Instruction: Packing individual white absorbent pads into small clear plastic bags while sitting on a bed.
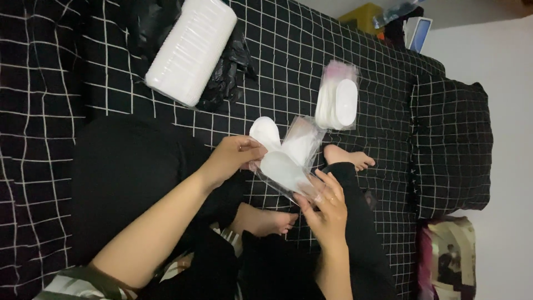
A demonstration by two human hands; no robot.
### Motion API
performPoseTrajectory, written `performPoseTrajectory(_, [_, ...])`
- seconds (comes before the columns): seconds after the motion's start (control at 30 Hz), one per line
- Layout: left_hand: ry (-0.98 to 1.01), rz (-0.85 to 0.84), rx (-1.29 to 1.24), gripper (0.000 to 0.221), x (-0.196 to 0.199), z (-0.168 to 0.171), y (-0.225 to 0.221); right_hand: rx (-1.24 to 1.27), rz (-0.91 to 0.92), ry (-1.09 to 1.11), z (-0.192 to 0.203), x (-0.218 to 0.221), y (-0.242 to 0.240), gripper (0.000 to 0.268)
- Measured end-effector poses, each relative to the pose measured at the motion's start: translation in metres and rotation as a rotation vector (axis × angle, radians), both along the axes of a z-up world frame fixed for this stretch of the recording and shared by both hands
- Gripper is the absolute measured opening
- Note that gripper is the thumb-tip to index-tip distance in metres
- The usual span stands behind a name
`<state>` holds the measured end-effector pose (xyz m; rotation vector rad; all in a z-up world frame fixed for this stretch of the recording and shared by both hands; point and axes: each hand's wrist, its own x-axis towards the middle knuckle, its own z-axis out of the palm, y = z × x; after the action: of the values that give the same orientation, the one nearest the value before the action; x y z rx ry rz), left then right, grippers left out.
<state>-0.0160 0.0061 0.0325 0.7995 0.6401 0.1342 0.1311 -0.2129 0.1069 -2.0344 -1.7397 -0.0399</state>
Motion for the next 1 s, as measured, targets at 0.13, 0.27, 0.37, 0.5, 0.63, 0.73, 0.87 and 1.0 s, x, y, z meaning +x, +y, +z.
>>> performPoseTrajectory(0.13, [0.034, 0.011, 0.026, 0.017, -0.003, 0.011, 0.005, 0.073, -0.021, -0.025, 0.010, -0.001, -0.002, 0.023])
performPoseTrajectory(0.27, [0.017, 0.011, 0.006, 0.019, -0.003, 0.013, 0.005, 0.187, -0.058, -0.098, 0.007, 0.006, -0.014, 0.021])
performPoseTrajectory(0.37, [-0.012, -0.019, 0.008, 0.022, -0.002, 0.011, 0.005, 0.220, -0.078, -0.112, 0.006, 0.005, -0.016, 0.018])
performPoseTrajectory(0.5, [-0.028, -0.042, -0.023, 0.037, -0.003, 0.011, 0.005, 0.183, -0.077, -0.101, 0.010, -0.001, -0.013, 0.004])
performPoseTrajectory(0.63, [-0.023, -0.069, -0.007, 0.038, -0.003, 0.011, 0.002, 0.165, -0.079, -0.103, 0.005, -0.002, -0.009, 0.011])
performPoseTrajectory(0.73, [-0.091, 0.038, 0.068, 0.042, -0.002, 0.001, -0.006, 0.273, -0.068, 0.001, -0.004, 0.001, -0.007, 0.001])
performPoseTrajectory(0.87, [-0.093, 0.010, 0.084, 0.050, 0.004, -0.016, -0.008, 0.308, -0.074, 0.033, -0.013, -0.001, -0.005, 0.003])
performPoseTrajectory(1.0, [-0.081, -0.017, 0.088, 0.052, 0.006, -0.002, -0.010, 0.349, -0.064, 0.014, -0.020, -0.009, 0.007, 0.005])
